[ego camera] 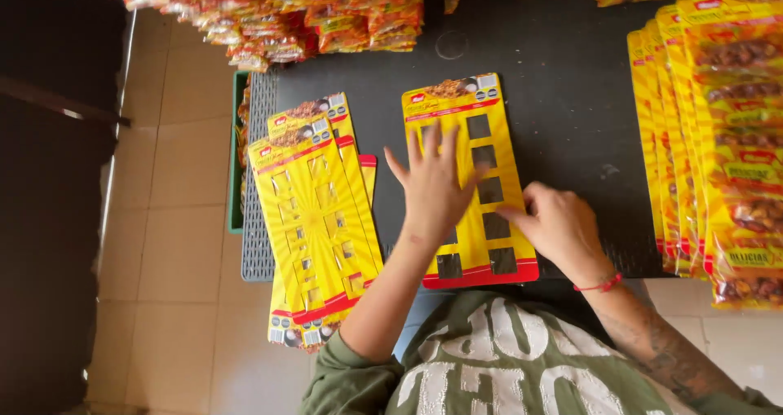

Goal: The person places small snack packets into yellow cardboard display cards with multiple slots. They pick packets from a pile, insert them into the slots, and move completed cards aside. The process repeats with several display cards and snack packets.

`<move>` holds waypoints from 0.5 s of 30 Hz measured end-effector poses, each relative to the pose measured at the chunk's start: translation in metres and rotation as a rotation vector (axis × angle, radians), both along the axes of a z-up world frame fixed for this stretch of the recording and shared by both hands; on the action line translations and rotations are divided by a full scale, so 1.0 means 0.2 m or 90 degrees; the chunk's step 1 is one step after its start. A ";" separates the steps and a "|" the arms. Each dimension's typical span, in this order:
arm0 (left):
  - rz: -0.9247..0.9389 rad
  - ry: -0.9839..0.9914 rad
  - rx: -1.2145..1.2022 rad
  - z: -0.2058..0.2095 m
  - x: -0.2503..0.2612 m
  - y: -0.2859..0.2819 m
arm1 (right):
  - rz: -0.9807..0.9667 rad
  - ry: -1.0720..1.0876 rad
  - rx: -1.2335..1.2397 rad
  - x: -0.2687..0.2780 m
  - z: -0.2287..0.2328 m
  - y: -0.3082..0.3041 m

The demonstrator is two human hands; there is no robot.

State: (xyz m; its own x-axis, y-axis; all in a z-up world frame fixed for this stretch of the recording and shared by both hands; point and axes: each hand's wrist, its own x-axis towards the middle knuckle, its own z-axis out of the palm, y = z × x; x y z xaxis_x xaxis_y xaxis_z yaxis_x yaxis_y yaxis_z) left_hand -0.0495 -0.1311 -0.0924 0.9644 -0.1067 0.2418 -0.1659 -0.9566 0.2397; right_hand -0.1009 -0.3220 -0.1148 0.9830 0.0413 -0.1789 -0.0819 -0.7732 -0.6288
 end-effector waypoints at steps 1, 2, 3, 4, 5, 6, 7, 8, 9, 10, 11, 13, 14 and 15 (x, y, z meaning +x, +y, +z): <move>-0.018 0.138 0.027 -0.07 -0.08 -0.02 | -0.019 -0.042 -0.237 0.02 0.09 0.02; -0.011 0.146 0.021 -0.14 -0.13 -0.01 | -0.011 -0.036 -0.241 0.10 0.09 0.03; -0.024 0.126 0.040 -0.20 -0.17 0.00 | -0.032 -0.137 -0.206 0.19 0.09 0.03; -0.039 0.099 0.059 -0.25 -0.19 0.00 | -0.057 -0.245 -0.170 0.30 0.10 0.04; -0.035 0.098 0.053 -0.26 -0.20 0.00 | -0.052 -0.247 -0.175 0.44 0.08 0.10; -0.031 0.060 0.063 -0.27 -0.21 0.00 | -0.063 -0.385 -0.104 0.58 0.06 0.15; -0.026 0.023 0.073 -0.28 -0.22 0.00 | -0.072 -0.521 -0.029 0.72 0.05 0.21; -0.025 0.016 0.068 -0.27 -0.22 -0.01 | -0.069 -0.527 -0.034 0.87 0.04 0.24; -0.025 0.022 0.044 -0.26 -0.22 -0.01 | -0.088 -0.560 -0.013 1.02 0.03 0.28; -0.023 0.028 0.022 -0.25 -0.22 0.00 | -0.104 -0.591 0.012 1.17 0.02 0.33; -0.019 0.022 0.018 -0.24 -0.22 0.00 | -0.099 -0.598 0.010 1.33 0.05 0.31; -0.025 0.022 0.047 -0.23 -0.21 0.01 | -0.096 -0.608 -0.112 1.67 0.12 0.30; -0.012 0.009 0.046 -0.22 -0.21 0.01 | -0.085 -0.621 -0.106 1.86 0.13 0.25; -0.004 -0.013 0.078 -0.21 -0.20 0.01 | -0.091 -0.634 -0.248 2.05 0.14 0.20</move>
State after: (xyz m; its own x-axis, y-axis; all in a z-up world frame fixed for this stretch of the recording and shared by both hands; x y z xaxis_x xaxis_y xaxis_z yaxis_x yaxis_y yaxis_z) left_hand -0.0899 -0.1288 -0.1351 0.9588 -0.1425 0.2456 -0.1755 -0.9774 0.1178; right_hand 0.3096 -0.2828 -0.0863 0.6855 0.0274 0.7276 0.2246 -0.9585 -0.1755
